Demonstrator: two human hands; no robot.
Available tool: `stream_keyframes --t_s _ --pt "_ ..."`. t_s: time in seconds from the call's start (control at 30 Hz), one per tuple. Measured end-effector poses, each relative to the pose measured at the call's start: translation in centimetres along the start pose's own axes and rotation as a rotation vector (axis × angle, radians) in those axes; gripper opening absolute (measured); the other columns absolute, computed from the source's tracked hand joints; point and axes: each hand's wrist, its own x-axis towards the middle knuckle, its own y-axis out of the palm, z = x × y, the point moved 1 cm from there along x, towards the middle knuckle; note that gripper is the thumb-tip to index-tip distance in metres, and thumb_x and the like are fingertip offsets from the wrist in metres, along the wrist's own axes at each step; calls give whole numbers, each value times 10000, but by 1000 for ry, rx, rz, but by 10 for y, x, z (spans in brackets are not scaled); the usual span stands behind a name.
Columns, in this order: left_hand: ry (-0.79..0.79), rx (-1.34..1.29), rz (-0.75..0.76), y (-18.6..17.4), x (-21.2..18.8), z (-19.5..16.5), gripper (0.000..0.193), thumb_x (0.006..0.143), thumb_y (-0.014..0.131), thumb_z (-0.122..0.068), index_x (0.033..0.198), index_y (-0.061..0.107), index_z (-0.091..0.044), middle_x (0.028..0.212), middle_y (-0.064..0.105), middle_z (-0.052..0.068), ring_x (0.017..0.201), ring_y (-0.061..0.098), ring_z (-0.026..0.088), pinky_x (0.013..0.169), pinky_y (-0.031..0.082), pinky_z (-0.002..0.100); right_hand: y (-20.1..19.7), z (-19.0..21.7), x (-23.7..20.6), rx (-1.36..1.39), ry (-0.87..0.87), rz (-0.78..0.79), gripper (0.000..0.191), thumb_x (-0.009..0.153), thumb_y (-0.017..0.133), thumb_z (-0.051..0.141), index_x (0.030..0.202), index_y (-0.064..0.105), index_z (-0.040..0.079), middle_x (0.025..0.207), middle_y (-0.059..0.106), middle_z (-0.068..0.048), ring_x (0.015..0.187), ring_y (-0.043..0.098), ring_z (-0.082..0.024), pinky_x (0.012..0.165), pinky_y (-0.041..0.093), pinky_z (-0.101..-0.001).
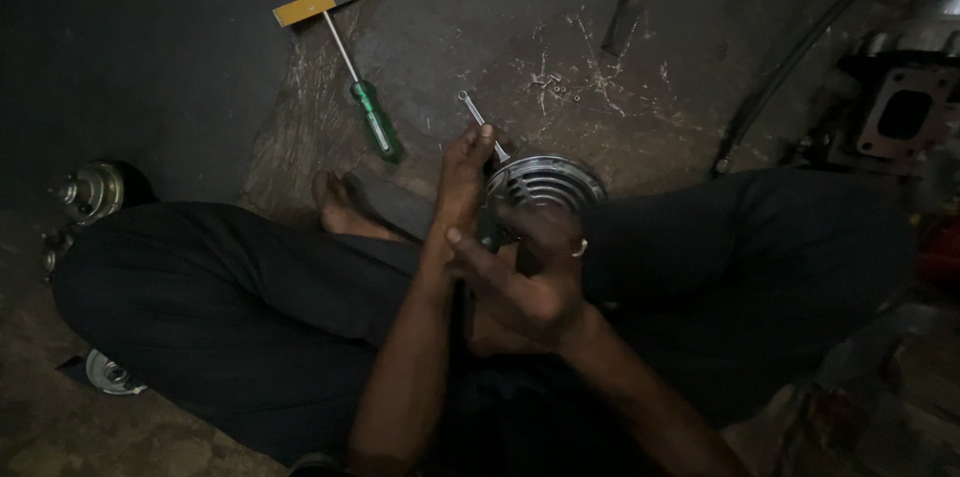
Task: The person sits on the floor and assembles a circular metal grid by inserting small metal pins into its holes using a screwdriver and a wrench. The person repeatedly picks up pins, places them into the grid, and uses tools to secure them.
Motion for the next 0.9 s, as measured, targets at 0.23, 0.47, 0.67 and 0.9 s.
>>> stream_keyframes --t_s 0.23,0.47,0.67,0.9 --pt "-12 66 -25 -3 3 4 363 1050 586 -360 893 681 -47 702 638 28 522 538 93 490 430 265 -4 1 3 127 21 -10 414 938 748 138 1329 666 29 1283 665 -172 1226 677 -327 1043 600 -443" --pt "1 98 -196 2 8 -5 354 1064 557 -366 1025 625 -21 765 662 71 606 621 135 548 516 284 -5 6 11 131 -14 43 418 895 736 240 1277 684 78 1238 651 -177 1168 660 -329 988 570 -461" --pt "-85 -23 -310 11 14 -21 321 1017 526 -310 1115 632 -23 918 732 99 622 676 213 574 580 347 -3 8 10 156 9 63 383 908 727 74 1290 709 104 1248 668 -151 1182 673 -315 1007 586 -448" --pt "161 113 -203 4 27 -8 363 1034 616 -262 1281 683 -5 1019 742 108 778 707 166 667 572 289 -5 10 15 198 0 77 434 831 718 38 1262 710 91 1230 673 -173 1159 665 -347 975 575 -458"
